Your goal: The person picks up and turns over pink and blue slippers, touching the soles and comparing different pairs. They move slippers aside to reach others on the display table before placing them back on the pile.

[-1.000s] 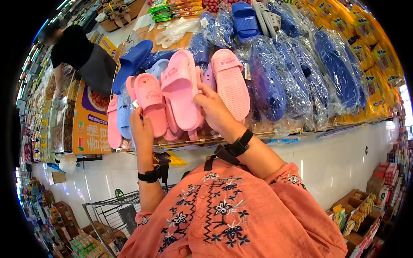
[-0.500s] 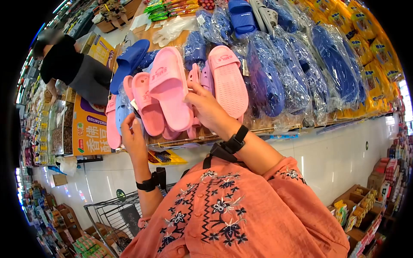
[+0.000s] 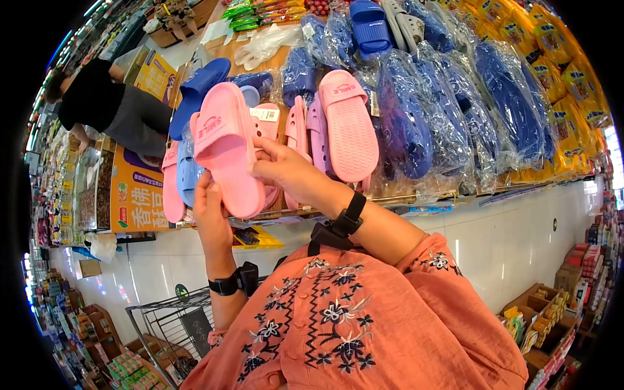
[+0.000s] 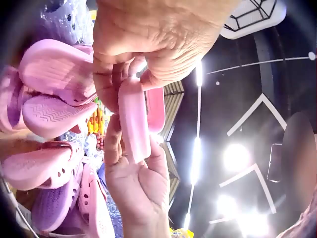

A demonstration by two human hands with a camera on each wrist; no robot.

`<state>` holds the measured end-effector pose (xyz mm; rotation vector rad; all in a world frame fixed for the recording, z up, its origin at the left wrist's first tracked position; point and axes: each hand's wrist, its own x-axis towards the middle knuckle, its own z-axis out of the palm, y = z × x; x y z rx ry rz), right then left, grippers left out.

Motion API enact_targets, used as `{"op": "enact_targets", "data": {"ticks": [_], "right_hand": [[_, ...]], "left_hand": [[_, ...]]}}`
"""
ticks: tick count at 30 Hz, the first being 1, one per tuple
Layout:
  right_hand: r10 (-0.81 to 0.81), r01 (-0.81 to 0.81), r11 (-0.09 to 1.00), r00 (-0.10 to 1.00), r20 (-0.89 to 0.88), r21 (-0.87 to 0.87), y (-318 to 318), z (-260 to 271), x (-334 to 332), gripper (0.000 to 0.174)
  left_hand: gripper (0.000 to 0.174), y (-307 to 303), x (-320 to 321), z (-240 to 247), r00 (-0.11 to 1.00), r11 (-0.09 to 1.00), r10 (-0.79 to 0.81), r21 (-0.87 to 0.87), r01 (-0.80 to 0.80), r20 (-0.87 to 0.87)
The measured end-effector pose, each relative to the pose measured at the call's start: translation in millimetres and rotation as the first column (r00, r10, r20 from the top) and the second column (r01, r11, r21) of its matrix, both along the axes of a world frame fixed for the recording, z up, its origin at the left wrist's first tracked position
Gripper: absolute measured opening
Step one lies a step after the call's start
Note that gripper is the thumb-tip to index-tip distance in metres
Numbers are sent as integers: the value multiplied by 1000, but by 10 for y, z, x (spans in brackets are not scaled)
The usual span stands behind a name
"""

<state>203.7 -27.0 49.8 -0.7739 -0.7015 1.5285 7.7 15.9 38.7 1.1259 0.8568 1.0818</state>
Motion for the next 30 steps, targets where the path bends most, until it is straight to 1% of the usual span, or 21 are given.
{"op": "enact_targets", "data": {"ticks": [3, 6, 7, 9, 10, 11, 13, 16, 19, 22, 25, 28, 30], "right_hand": [[51, -53, 999, 985, 165, 8, -23, 48, 13, 47], [-23, 22, 1000, 935, 355, 9, -54, 102, 148, 45], [-53, 52, 999, 946, 321, 12, -66, 88, 211, 42], [-83, 78, 997, 948, 307, 27, -81, 61, 359, 36], [-78, 63, 996, 951, 299, 60, -80, 85, 413, 34], [-97, 86, 995, 932, 350, 46, -109, 149, 440, 33], [-148, 150, 988, 914, 377, 26, -127, 169, 494, 33], [-197, 203, 979, 896, 397, 28, -139, 130, 621, 33], [-219, 229, 973, 893, 394, 21, -162, 142, 716, 34], [-227, 243, 970, 873, 431, 18, -186, 146, 764, 34], [-217, 236, 972, 878, 427, 8, -220, 121, 754, 33], [-209, 238, 971, 877, 434, -14, -224, 103, 710, 33], [-211, 244, 970, 873, 440, -18, -209, 76, 693, 32]], "left_hand": [[42, -38, -14, 83, 986, 990, 143, -13, -143, 82], [42, 6, -196, 77, 978, 979, 193, 57, -198, 74], [41, 25, -287, 102, 972, 967, 230, 103, -234, 53], [41, 88, -441, 156, 952, 933, 306, 192, -303, 15], [43, 120, -518, 154, 946, 929, 320, 178, -324, 53], [43, 161, -597, 158, 939, 917, 343, 202, -344, 42], [44, 244, -737, 150, 928, 899, 372, 242, -365, 19], [46, 386, -963, 27, 879, 861, 467, 277, -427, -96], [46, 574, -1247, -220, 839, 821, 525, 343, -455, -144], [46, 744, -1500, -389, 751, 784, 584, 454, -423, -309], [46, 816, -1604, -462, 718, 787, 593, 453, -420, -364], [47, 881, -1653, -585, 732, 811, 570, 396, -431, -373], [47, 943, -1688, -699, 743, 808, 572, 398, -435, -349]]}}
